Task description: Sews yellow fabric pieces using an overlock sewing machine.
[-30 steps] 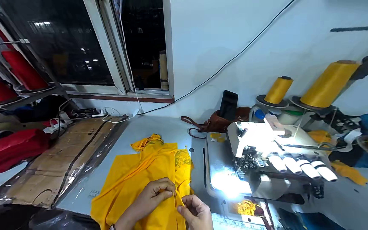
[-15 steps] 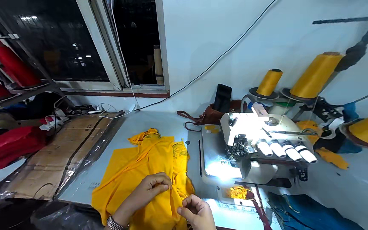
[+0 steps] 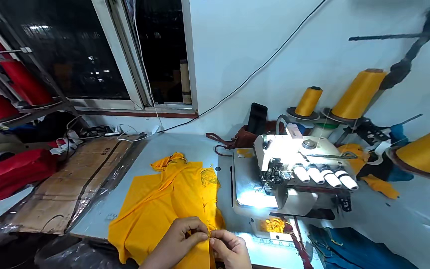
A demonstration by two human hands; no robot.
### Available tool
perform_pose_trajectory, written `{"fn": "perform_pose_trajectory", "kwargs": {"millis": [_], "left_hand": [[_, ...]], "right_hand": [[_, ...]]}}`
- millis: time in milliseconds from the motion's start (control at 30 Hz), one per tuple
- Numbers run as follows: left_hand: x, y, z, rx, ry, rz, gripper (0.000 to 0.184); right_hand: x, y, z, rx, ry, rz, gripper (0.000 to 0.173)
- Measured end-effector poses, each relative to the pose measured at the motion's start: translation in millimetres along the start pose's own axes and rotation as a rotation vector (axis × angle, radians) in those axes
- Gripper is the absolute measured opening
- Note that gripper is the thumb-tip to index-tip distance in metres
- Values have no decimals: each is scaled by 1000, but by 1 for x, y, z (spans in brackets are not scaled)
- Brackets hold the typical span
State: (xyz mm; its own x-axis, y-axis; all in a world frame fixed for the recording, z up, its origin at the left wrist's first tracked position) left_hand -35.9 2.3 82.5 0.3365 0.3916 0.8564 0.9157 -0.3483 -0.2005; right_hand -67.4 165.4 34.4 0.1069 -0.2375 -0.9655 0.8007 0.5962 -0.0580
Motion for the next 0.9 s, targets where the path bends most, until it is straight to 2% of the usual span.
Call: {"fn": "perform_pose_trajectory", "kwargs": {"millis": [133, 333, 500, 600, 700, 767, 900], "left_hand": [[-9, 1, 2, 57, 74, -41, 12], [-15, 2, 2, 8, 73, -76, 19], [-16, 3, -3, 55, 56, -86, 14], [-13, 5, -16, 142, 63, -63, 12], [-7, 1, -29, 219, 17, -1, 13], [2, -12, -36, 273, -95, 22, 17], [29, -74, -32, 242, -280, 71, 27]], "right_hand": [[-2, 2, 2, -24, 61, -34, 15], [-5, 0, 4, -33, 134, -83, 15], [4, 2, 11, -38, 245, -365, 8], [16, 6, 18, -78, 339, -357, 13], [13, 4, 21, -18, 390, -303, 10], [-4, -1, 16, 39, 389, -296, 9], [-57, -8, -15, 243, 326, -351, 6]]}}
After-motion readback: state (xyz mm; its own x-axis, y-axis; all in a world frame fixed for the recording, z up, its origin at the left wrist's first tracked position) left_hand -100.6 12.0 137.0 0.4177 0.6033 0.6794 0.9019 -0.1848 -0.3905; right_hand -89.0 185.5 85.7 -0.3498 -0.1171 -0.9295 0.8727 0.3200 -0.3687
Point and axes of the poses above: each hand's wrist, its own y-axis away from the middle knuckle, its own z-axis out of the palm, x = y × z, the point moved 5 cm from there along -y, towards the middle knuckle, and after that the axes turned 12 degrees about -x, right-handed, at the moved point
